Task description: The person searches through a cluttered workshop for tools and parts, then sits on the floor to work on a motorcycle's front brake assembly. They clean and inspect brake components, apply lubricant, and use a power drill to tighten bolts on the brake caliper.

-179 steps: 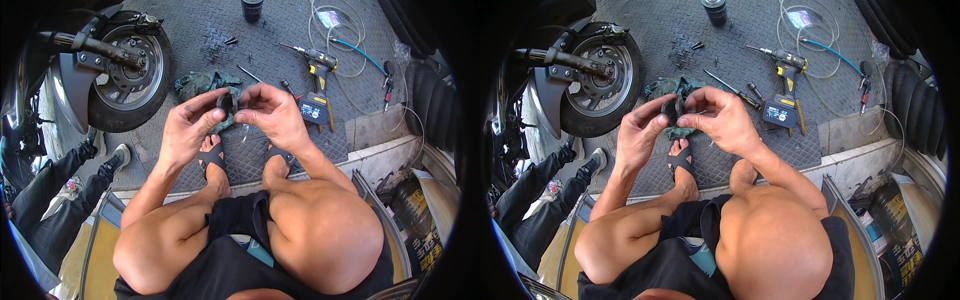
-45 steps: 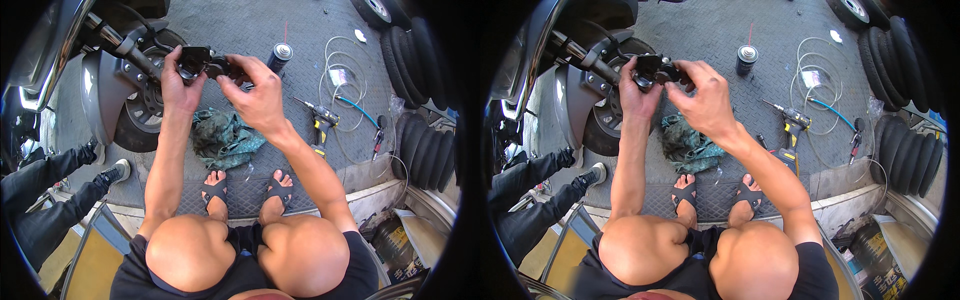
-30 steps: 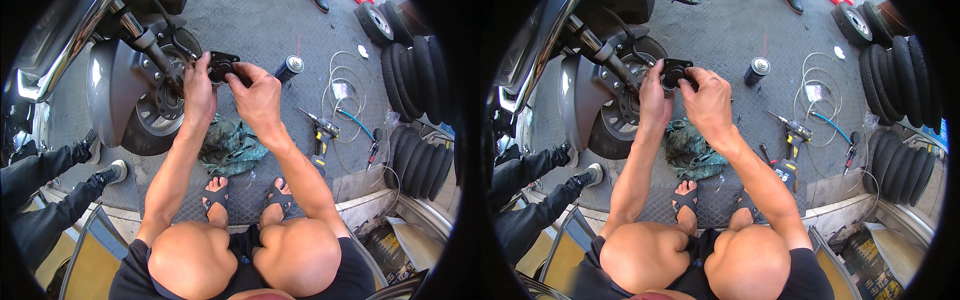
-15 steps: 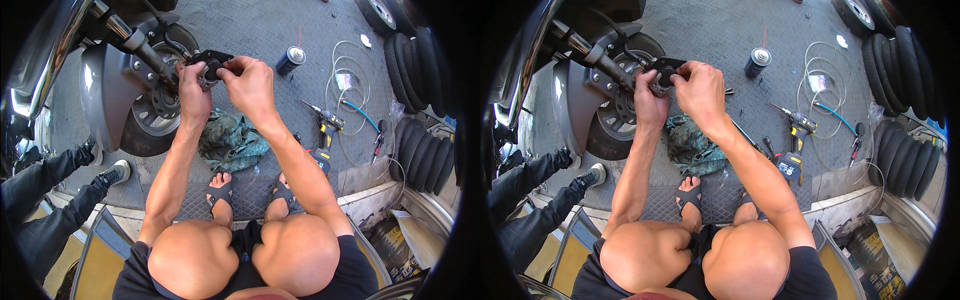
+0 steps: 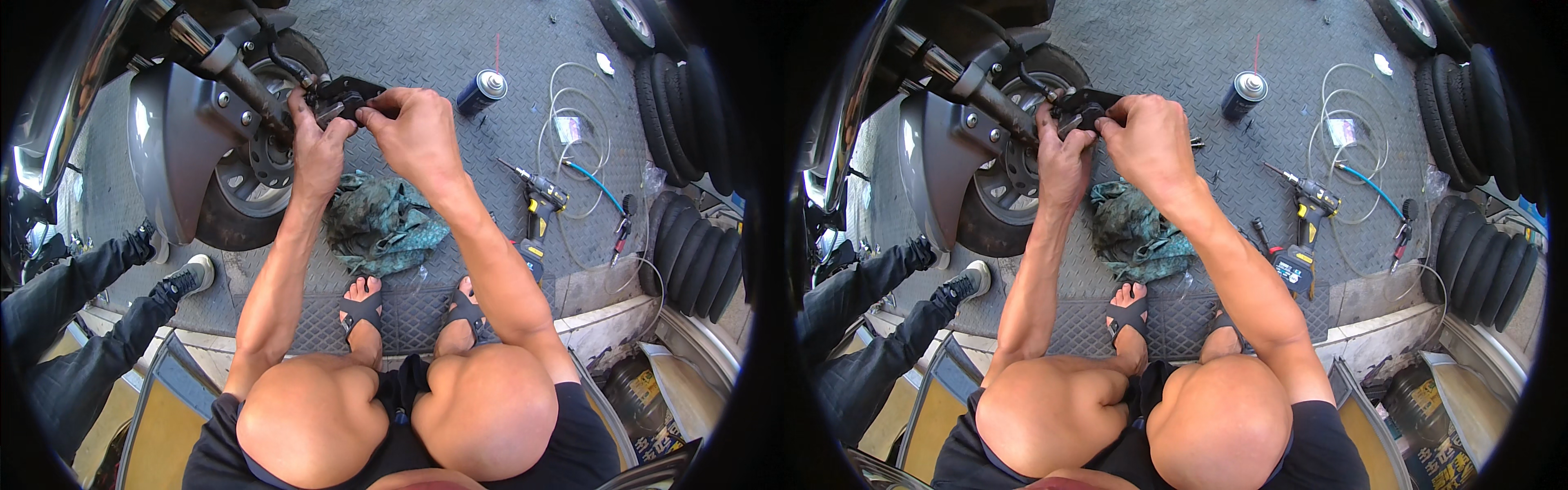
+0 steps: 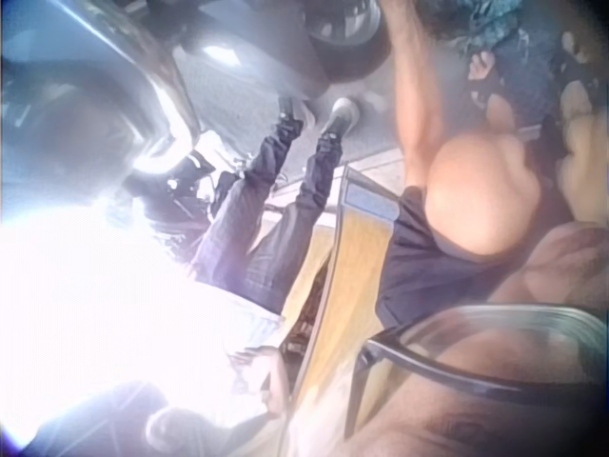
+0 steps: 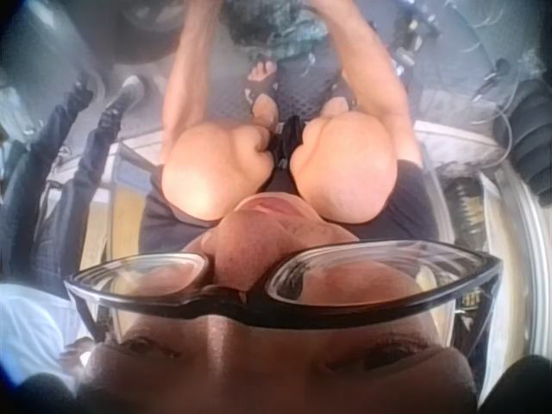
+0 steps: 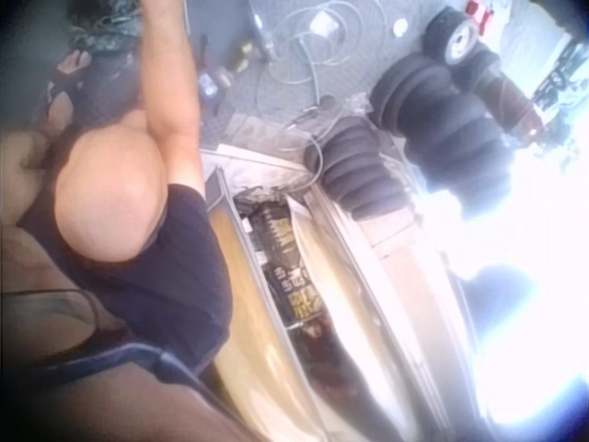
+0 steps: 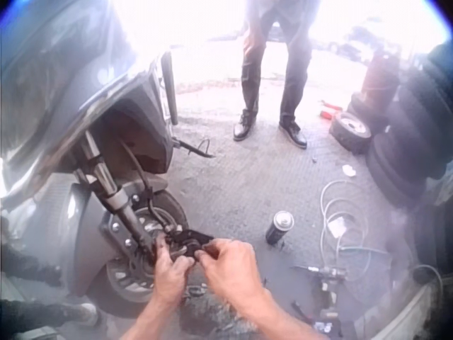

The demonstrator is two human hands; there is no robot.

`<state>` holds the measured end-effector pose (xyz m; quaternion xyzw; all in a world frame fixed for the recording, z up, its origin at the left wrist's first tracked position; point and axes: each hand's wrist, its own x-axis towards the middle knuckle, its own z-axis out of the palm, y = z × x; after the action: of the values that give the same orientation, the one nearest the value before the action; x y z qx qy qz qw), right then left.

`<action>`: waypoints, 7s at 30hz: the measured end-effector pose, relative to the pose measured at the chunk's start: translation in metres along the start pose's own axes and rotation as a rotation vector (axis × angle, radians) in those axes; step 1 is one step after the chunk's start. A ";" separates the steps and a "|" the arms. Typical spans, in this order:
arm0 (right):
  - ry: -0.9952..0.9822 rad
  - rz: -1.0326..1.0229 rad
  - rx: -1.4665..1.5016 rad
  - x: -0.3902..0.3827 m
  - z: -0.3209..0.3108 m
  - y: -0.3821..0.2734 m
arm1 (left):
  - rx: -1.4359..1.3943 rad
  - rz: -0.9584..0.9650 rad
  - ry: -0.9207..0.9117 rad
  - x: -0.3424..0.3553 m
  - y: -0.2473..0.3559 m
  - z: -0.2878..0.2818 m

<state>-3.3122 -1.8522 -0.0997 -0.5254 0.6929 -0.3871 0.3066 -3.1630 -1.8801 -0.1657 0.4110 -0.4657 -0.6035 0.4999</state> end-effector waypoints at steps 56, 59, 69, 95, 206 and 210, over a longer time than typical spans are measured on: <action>-0.155 -0.226 -0.015 0.008 -0.024 -0.023 | 0.368 0.174 0.248 -0.041 0.027 0.006; 0.065 -0.415 -0.158 0.008 -0.003 -0.010 | 0.395 0.187 0.249 -0.041 0.025 0.000; -0.466 0.132 0.411 0.018 0.017 0.004 | 0.714 0.260 0.228 -0.040 0.033 -0.011; -0.429 0.069 0.351 0.014 0.030 0.012 | 0.803 0.332 0.212 -0.035 0.027 -0.020; -0.090 0.344 -0.173 -0.169 -0.010 0.212 | -1.047 -0.459 -0.209 0.014 -0.012 -0.028; 0.043 0.379 -0.260 -0.144 -0.041 0.254 | -1.408 -0.534 -0.408 0.027 -0.033 -0.049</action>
<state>-3.4333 -1.6670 -0.2947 -0.4124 0.8296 -0.2412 0.2888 -3.1279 -1.9120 -0.2100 -0.0238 0.0591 -0.9206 0.3853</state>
